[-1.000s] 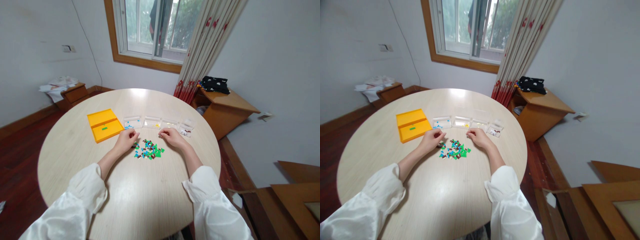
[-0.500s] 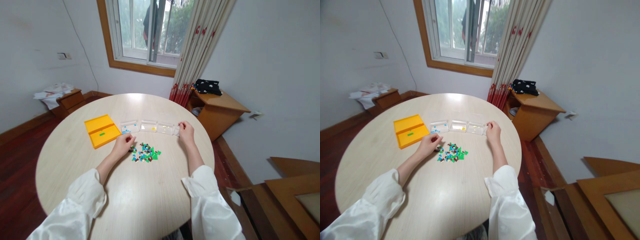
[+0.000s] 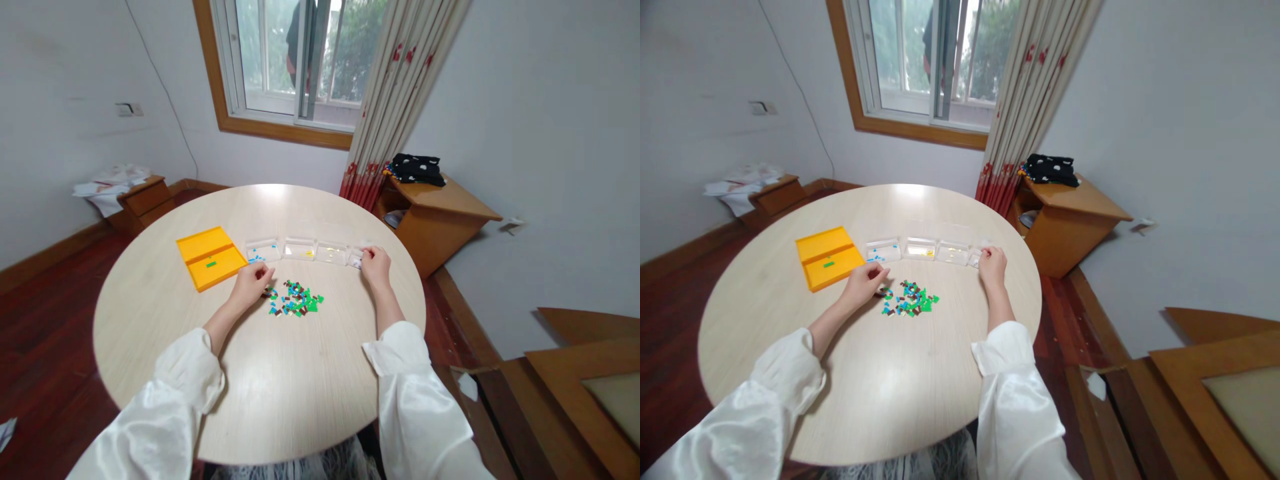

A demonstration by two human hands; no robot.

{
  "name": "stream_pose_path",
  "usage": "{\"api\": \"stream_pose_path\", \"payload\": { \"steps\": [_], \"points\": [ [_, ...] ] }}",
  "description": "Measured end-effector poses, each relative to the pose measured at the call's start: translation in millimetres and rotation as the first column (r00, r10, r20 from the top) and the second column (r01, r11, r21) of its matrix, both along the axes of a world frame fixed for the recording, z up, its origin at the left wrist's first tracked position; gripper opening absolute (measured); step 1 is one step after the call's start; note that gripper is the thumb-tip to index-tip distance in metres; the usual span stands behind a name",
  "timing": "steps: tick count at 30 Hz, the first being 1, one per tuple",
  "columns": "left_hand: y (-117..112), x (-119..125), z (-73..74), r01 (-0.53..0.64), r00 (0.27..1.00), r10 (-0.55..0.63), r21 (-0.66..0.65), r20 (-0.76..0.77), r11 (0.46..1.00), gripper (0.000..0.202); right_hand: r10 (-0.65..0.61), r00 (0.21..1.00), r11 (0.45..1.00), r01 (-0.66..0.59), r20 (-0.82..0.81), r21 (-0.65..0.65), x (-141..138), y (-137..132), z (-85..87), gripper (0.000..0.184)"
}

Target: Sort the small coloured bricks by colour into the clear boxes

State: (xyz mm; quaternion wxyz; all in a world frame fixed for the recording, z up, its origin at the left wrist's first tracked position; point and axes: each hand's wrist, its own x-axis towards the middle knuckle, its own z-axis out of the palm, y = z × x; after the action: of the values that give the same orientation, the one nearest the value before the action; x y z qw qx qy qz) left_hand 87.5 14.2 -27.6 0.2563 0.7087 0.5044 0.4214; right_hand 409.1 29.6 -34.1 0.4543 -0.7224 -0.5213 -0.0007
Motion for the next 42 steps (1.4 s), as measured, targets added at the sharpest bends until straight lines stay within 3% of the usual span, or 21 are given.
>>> {"api": "stream_pose_path", "payload": {
  "steps": [9, 16, 23, 32, 42],
  "points": [
    [1, -1, -0.3, 0.000, 1.000, 0.000, -0.024, 0.004, 1.000, 0.030, 0.026, 0.999, 0.999, -0.027, 0.026, 0.040, -14, -2, 4.2, 0.030],
    [-1, -2, 5.5, -0.013, 1.000, 0.012, -0.041, -0.004, 0.999, 0.029, 0.218, 0.973, 0.974, -0.221, 0.069, 0.041, -47, -4, 5.3, 0.025],
    [3, -8, 1.9, -0.030, 0.999, 0.029, -0.049, -0.026, 0.998, 0.030, 0.431, 0.895, 0.896, -0.440, 0.113, 0.066, -81, -10, -2.5, 0.021],
    [5, -9, 0.6, -0.009, 0.999, 0.006, -0.073, -0.048, 0.997, 0.030, 0.546, 0.836, 0.834, -0.549, 0.058, 0.051, -94, -14, -7.3, 0.019],
    [2, -11, -0.2, 0.008, 0.999, -0.012, -0.090, -0.043, 0.996, 0.029, 0.748, 0.663, 0.661, -0.748, -0.014, -0.061, -108, -27, -4.3, 0.021]
  ]
}}
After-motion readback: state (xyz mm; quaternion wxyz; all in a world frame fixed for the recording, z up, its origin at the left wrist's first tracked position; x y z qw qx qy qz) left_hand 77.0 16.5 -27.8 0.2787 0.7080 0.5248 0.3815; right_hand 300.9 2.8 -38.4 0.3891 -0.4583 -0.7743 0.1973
